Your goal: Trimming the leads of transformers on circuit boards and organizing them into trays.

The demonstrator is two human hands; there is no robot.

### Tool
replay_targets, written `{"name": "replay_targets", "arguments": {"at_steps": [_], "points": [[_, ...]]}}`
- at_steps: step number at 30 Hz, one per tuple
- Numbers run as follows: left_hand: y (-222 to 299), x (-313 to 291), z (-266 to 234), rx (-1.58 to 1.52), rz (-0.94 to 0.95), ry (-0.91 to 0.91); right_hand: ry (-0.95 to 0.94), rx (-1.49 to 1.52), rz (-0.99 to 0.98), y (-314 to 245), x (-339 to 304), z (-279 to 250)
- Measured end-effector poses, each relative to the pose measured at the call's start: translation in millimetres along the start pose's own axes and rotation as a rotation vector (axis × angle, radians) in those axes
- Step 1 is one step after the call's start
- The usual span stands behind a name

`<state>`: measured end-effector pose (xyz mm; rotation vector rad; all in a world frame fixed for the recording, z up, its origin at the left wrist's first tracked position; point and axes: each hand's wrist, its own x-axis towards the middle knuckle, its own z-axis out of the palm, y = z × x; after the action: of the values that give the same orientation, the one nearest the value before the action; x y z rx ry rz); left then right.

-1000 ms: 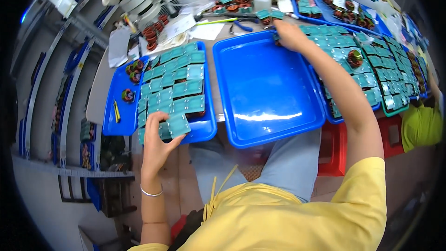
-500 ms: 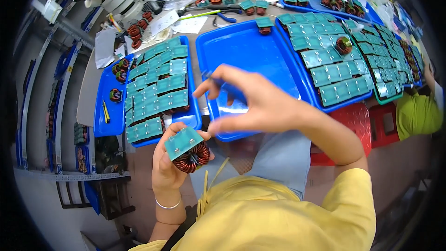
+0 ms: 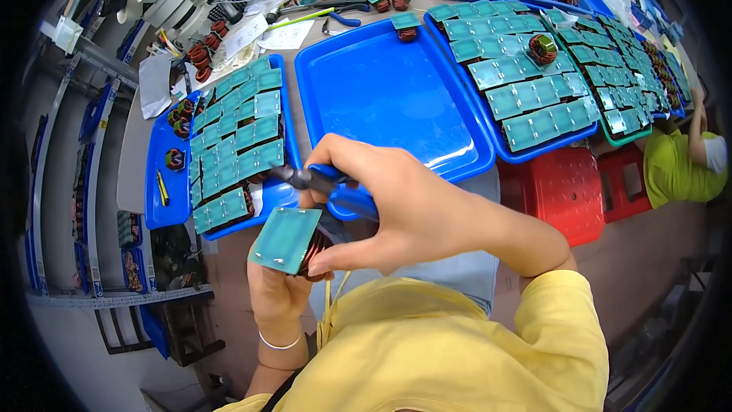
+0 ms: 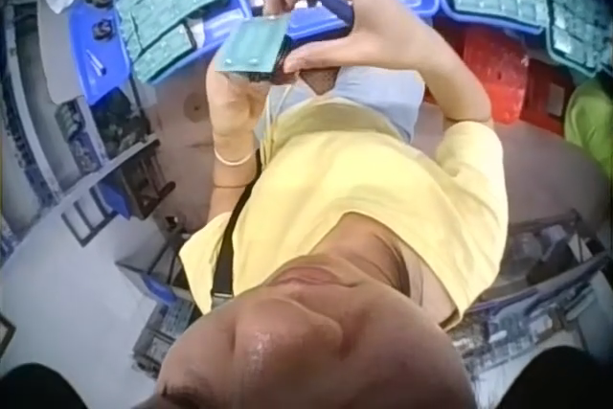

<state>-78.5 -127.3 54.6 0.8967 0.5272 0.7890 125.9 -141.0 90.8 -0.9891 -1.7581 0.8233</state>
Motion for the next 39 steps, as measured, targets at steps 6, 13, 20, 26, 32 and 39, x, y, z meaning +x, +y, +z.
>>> {"name": "replay_targets", "arguments": {"at_steps": [6,13,20,26,32,39], "points": [[4.5,1.2,8.0,-0.281,-0.179,-0.108,-0.061,0.381,0.068,4.1,0.1,2.4],[-2.4,-2.7,7.5,-0.078,0.009,-0.126,0.02,0.218,0.126,-11.8,-4.3,7.3],[-1.5,-5.9,5.6,0.338,0.155,-0.013,0.109,0.082,-0.016,-14.5,-9.5,13.8],[4.0,-10.4,11.7,0.331,0.18,0.026,0.102,0.188,-0.008,-12.8,-12.9,11.6],[9.3,-14.6,14.8,0.188,0.021,0.088,0.058,0.226,0.225,-20.7,-13.6,-1.3],[9.6,-16.5,14.3,0.385,0.108,0.092,0.028,0.046,0.147,-17.3,-13.6,-3.7]]}}
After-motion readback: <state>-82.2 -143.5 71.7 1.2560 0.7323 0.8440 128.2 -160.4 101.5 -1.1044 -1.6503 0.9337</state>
